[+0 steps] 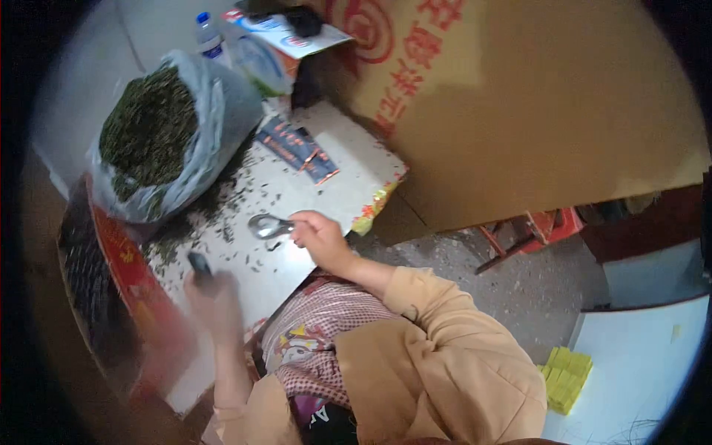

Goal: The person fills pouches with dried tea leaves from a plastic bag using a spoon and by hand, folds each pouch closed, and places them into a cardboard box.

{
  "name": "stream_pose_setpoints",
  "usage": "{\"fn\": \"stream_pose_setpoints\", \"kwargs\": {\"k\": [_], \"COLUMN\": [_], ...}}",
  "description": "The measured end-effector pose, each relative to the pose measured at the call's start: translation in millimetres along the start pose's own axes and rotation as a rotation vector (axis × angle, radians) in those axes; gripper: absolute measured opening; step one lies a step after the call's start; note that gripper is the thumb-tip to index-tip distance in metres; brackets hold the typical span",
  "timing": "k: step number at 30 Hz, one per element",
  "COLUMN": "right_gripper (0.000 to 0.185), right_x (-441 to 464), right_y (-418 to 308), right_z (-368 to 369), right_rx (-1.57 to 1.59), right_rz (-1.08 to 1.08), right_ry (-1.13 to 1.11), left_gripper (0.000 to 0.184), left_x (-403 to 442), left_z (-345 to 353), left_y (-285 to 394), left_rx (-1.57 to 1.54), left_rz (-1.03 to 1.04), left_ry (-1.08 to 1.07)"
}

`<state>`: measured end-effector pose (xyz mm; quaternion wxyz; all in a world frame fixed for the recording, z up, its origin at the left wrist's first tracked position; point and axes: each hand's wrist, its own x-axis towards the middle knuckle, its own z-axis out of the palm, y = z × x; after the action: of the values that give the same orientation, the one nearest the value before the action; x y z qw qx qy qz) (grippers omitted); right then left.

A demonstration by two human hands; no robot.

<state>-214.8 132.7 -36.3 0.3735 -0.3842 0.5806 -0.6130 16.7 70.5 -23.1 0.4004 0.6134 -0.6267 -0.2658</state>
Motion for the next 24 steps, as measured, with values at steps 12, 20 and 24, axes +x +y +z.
{"fn": "stream_pose_setpoints", "kwargs": {"k": [12, 20, 24], "right_gripper": [0.021, 0.020, 0.019], "right_x": [0.3, 2.6, 3.1], "right_y": [-2.1, -3.5, 4.6], "right_z": [-0.6, 4.8, 5.7], "right_rx": [0.080, -0.036, -0.119], "right_rz": [0.085, 0.021, -0.090], "right_ry": [0.005, -0.003, -0.018], "left_gripper": [0.044, 0.046, 0.043], "left_x": [1.2, 0.9, 1.2], "left_z": [-8.5, -5.1, -4.1], "left_y": [11.4, 4.8, 7.7], "left_rx": [-0.136, -0.136, -0.246], "left_rz": [0.009, 0.036, 0.020], "left_ry": [-0.106, -0.011, -0.022]}}
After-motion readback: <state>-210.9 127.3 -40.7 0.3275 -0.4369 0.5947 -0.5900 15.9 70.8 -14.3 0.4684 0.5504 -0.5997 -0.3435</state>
